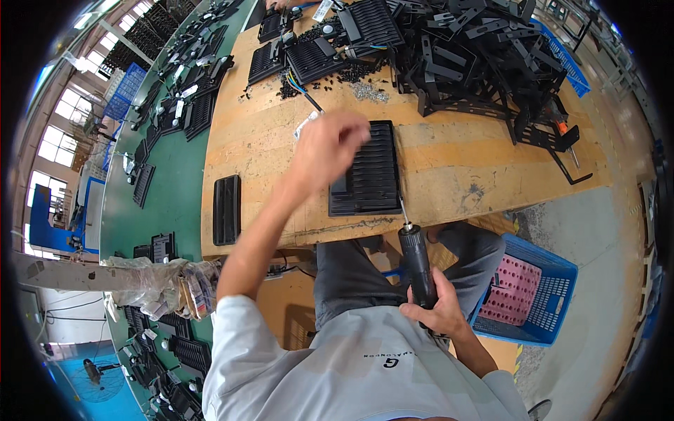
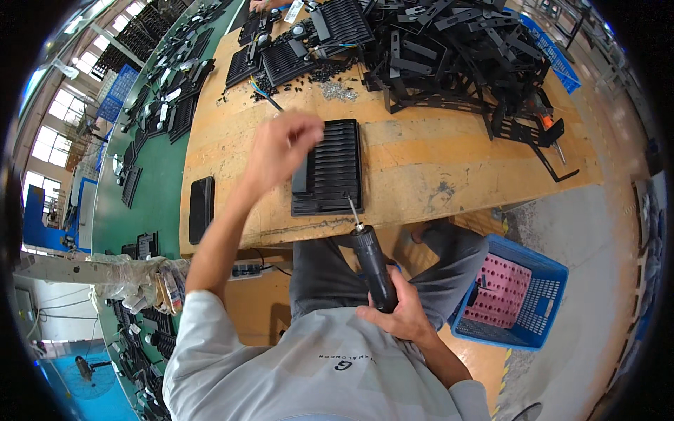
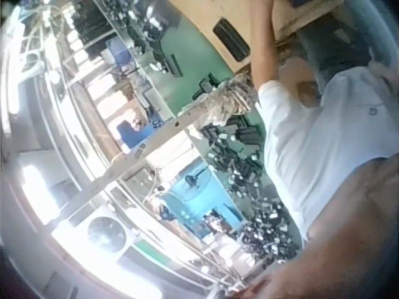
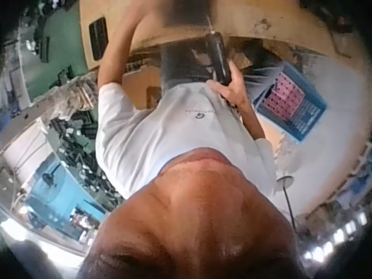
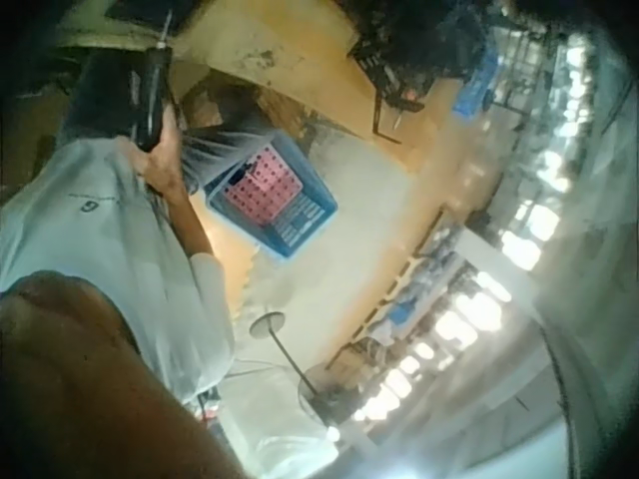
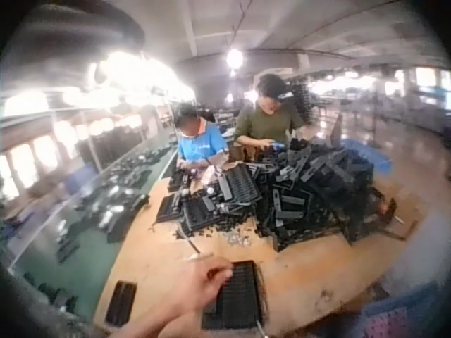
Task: Assemble black plastic electronic housings using an electric screwdriver.
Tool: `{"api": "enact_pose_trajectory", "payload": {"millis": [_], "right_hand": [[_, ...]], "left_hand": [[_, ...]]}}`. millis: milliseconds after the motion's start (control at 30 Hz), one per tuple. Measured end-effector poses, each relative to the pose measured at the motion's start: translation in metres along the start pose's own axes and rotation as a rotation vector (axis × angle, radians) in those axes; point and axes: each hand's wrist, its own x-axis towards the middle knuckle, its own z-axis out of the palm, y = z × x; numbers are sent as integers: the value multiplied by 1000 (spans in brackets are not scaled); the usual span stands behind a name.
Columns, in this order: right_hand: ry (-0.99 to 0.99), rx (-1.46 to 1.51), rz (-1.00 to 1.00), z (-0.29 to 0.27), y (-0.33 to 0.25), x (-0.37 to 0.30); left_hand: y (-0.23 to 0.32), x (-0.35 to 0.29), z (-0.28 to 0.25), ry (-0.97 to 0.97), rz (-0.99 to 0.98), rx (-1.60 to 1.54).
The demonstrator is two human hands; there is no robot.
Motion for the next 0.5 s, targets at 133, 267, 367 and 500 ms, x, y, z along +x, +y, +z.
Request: {"api": "enact_pose_trajectory", "payload": {"millis": [133,267,367,500], "right_hand": [[18,-2,0,-6,8,0],[41,-9,34,-9,15,-5],[48,-45,115,-14,13,-10],[85,9,138,-18,17,-10]], "left_hand": [[-65,80,16,-143,19,465],[-102,120,36,-281,-125,602],[-125,125,42,-314,-127,568],[-134,121,46,-298,-74,442]]}}
